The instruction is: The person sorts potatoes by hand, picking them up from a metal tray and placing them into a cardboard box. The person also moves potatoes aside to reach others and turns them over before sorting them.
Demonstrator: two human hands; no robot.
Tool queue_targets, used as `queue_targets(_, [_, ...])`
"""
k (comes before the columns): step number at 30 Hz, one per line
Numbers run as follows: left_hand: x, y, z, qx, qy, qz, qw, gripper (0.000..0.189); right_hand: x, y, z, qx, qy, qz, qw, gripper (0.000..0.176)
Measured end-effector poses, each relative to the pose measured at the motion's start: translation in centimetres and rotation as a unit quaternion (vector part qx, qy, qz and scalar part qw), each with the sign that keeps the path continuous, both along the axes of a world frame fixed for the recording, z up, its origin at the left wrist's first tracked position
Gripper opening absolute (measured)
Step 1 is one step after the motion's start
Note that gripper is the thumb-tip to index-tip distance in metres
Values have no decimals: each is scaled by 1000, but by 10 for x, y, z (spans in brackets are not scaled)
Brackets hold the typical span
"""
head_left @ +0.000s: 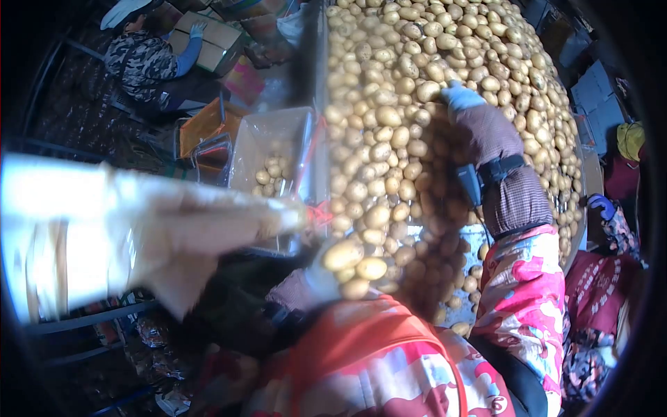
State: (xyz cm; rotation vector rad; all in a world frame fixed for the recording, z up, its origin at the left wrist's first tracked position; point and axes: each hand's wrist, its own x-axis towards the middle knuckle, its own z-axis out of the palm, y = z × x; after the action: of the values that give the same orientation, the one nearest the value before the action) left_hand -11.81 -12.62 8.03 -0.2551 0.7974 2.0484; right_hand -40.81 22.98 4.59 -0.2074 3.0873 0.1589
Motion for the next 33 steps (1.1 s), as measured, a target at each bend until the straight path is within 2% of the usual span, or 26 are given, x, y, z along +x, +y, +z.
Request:
queue_targets(1, [4, 1, 7, 13, -8, 9, 1000, 44, 14, 3, -21, 1, 23, 12, 1000, 32])
queue_targets(2, [7, 3, 14, 31, -20, 17, 999, 44, 46, -25, 2, 22, 22, -40, 999, 35])
queue_targets(3, [10, 5, 24, 55, -32, 30, 998, 44, 70, -36, 4, 14, 29, -34, 999, 39])
queue_targets(4, [15, 8, 34, 76, -48, 46, 995, 44, 87, -40, -18, -57, 39, -52, 996, 42])
queue_targets(6, [34, 8, 38, 97, -81, 80, 989, 45, 119, -49, -32, -111, 38, -74, 990, 43])
queue_targets(7, [44, 3, 29, 90, -93, 96, 987, 45, 129, -52, -37, -108, 44, -68, 991, 42])
queue_targets(9, [76, -27, -33, 75, -147, 143, 976, 42, 148, -54, -46, -100, 49, -53, 992, 39])
queue_targets(10, [97, -46, -76, 67, -177, 164, 968, 41, 160, -55, -41, -100, 31, -51, 993, 34])
queue_targets(11, [117, -58, -96, 59, -208, 179, 960, 41, 178, -61, -30, -113, 61, -29, 991, 25])
queue_targets(12, [120, -59, -74, 12, -177, 153, 972, 43, 194, -67, -16, -127, 97, -10, 987, 19])
queue_targets(14, [97, -58, 22, -77, -110, 103, 986, 48, 212, -58, -19, -241, 105, -53, 963, 26])
queue_targets(15, [93, -70, 51, -114, -93, 86, 985, 50, 223, -52, -23, -332, 135, -45, 933, 32])
queue_targets(16, [95, -86, 42, -113, -108, 95, 983, 50, 228, -45, -40, -445, 138, -43, 884, 45])
queue_targets(17, [97, -102, 26, -112, -120, 109, 980, 50, 241, -51, -44, -605, 48, -134, 784, 53])
queue_targets(18, [97, -119, 16, -109, -132, 130, 977, 51, 261, -74, -19, -666, -48, -204, 716, 60])
queue_targets(19, [96, -139, 29, -134, -116, 130, 976, 50, 276, -100, -24, -758, -108, -160, 623, 65])
queue_targets(20, [106, -160, 24, -117, -126, 165, 971, 48, 290, -129, -34, -803, -235, -116, 535, 64])
queue_targets(22, [119, -203, 8, -86, -131, 227, 961, 45, 312, -208, -33, -560, -345, -87, 749, 63])
queue_targets(23, [131, -228, -1, -80, -129, 245, 958, 40, 328, -266, -7, -766, -400, -208, 459, 63])
queue_targets(24, [144, -252, -13, -43, -123, 259, 957, 36, 334, -324, 22, -804, -397, -159, 413, 62])
queue_targets(25, [159, -275, -29, -7, -116, 272, 955, 32, 325, -370, 43, -789, -447, -87, 413, 53])
queue_targets(26, [174, -298, -46, 30, -117, 283, 952, 29, 300, -413, 19, -809, -505, 52, 295, 60])
queue_targets(27, [187, -320, -65, 65, -109, 291, 948, 26, 290, -452, 25, -793, -513, 55, 325, 59])
queue_targets(29, [195, -356, -113, 297, -2, 222, 929, 23, 277, -526, 37, -745, -502, 56, 436, 58])
queue_targets(31, [180, -374, -114, 410, 61, 214, 884, 23, 263, -585, 36, -688, -466, 107, 546, 56])
queue_targets(33, [193, -375, -81, 250, -20, 389, 887, 24, 252, -642, 28, -616, -414, 171, 648, 55])
